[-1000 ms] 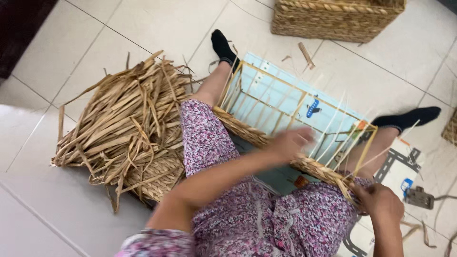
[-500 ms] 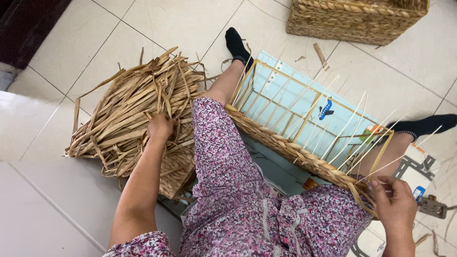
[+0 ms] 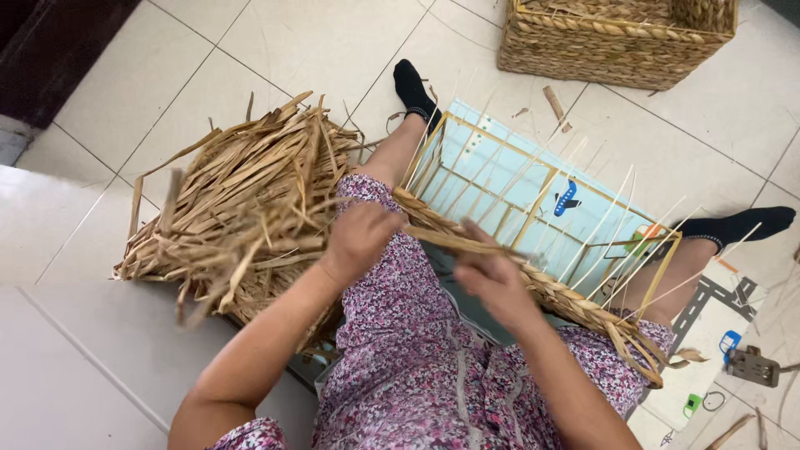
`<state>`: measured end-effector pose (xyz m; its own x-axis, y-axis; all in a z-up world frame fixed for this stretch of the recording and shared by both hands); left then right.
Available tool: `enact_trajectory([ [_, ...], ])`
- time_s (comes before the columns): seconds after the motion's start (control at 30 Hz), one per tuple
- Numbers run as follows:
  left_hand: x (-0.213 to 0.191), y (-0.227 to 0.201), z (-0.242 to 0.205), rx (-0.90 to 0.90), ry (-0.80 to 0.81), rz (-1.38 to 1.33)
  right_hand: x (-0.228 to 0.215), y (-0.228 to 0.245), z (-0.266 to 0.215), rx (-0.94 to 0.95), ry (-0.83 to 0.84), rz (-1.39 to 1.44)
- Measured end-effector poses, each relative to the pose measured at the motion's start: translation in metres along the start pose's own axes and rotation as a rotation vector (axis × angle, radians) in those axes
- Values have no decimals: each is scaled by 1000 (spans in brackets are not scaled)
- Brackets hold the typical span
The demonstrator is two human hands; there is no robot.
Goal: The person weaves a rectangular basket frame using dried plant fibers, threading long strips through a bamboo skeleton and securing them with a tool.
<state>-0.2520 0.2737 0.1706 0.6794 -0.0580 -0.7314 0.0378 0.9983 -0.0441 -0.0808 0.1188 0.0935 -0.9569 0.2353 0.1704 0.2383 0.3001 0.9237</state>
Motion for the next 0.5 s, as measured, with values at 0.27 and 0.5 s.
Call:
enact_trajectory([
  [0.27,-14,131,-249,-970,1131,333,-87,2,-1,-11,-576,381],
  [0.5,-86,168,-340,-939,913,560,-267,-40,-115,-351,-681,508],
])
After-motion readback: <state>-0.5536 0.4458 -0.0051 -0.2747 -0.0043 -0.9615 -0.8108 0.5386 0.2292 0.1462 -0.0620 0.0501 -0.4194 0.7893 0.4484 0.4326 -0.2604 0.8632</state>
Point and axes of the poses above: each hand's wrist, its own z-axis towards the middle knuckle, its own x-axis out of the palm, y = z × x, the point moved 6 cm from there along z, towards the middle knuckle, and after that the axes turned 14 degrees about x, right-handed, at the moved point
